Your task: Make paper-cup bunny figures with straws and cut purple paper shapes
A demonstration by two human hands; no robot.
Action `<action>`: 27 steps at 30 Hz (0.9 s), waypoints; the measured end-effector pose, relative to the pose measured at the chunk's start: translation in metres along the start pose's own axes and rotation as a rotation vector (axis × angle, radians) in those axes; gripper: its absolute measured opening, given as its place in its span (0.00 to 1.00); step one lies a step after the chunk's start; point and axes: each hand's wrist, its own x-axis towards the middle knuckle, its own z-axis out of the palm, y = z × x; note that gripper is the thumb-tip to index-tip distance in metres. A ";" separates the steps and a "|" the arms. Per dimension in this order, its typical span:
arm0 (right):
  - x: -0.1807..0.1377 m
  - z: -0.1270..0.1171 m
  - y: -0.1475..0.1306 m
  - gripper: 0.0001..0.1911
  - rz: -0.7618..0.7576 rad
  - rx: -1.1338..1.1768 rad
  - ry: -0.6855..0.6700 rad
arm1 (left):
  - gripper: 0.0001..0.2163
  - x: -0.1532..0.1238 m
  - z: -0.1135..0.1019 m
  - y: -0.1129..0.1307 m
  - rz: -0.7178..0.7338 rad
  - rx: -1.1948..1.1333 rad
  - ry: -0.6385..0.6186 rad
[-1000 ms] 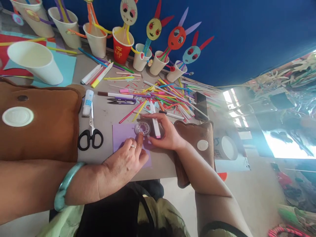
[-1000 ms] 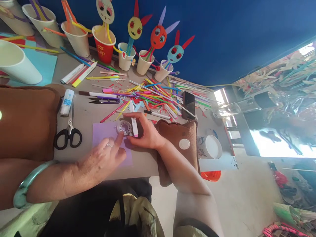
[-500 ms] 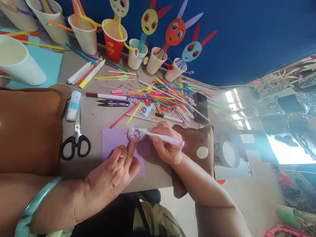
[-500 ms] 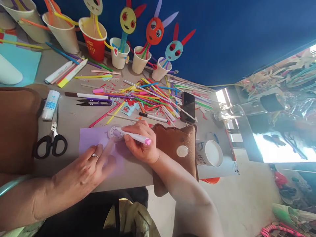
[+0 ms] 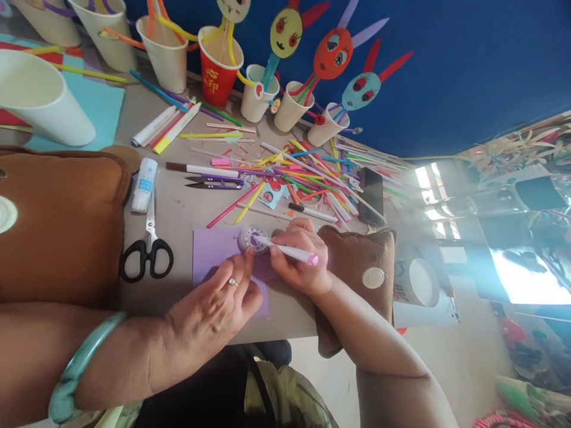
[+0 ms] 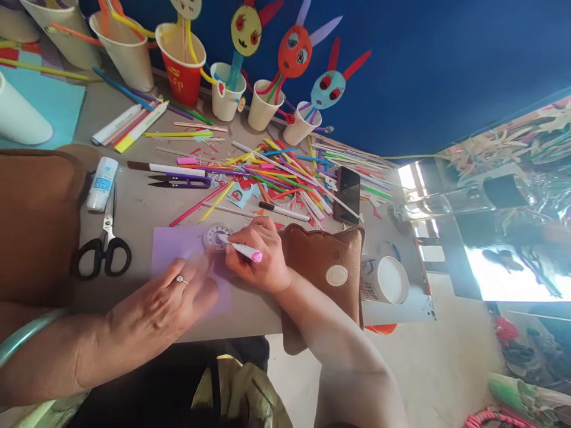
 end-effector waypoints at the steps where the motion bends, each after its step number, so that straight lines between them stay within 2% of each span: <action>1: 0.000 0.001 0.000 0.05 -0.007 -0.005 0.005 | 0.08 0.000 0.001 0.000 0.000 -0.015 0.013; 10: 0.000 0.002 0.001 0.04 0.006 -0.067 -0.021 | 0.09 0.005 0.008 -0.003 0.026 -0.083 0.052; 16: 0.000 0.002 0.001 0.03 0.000 -0.078 -0.035 | 0.11 0.005 0.005 -0.004 0.048 -0.097 -0.007; 22: 0.001 0.003 0.001 0.06 -0.025 -0.051 -0.019 | 0.11 0.005 0.007 -0.004 0.041 -0.105 0.028; 27: 0.002 0.002 0.001 0.03 0.009 -0.044 -0.054 | 0.11 0.006 0.008 -0.005 0.039 -0.119 0.037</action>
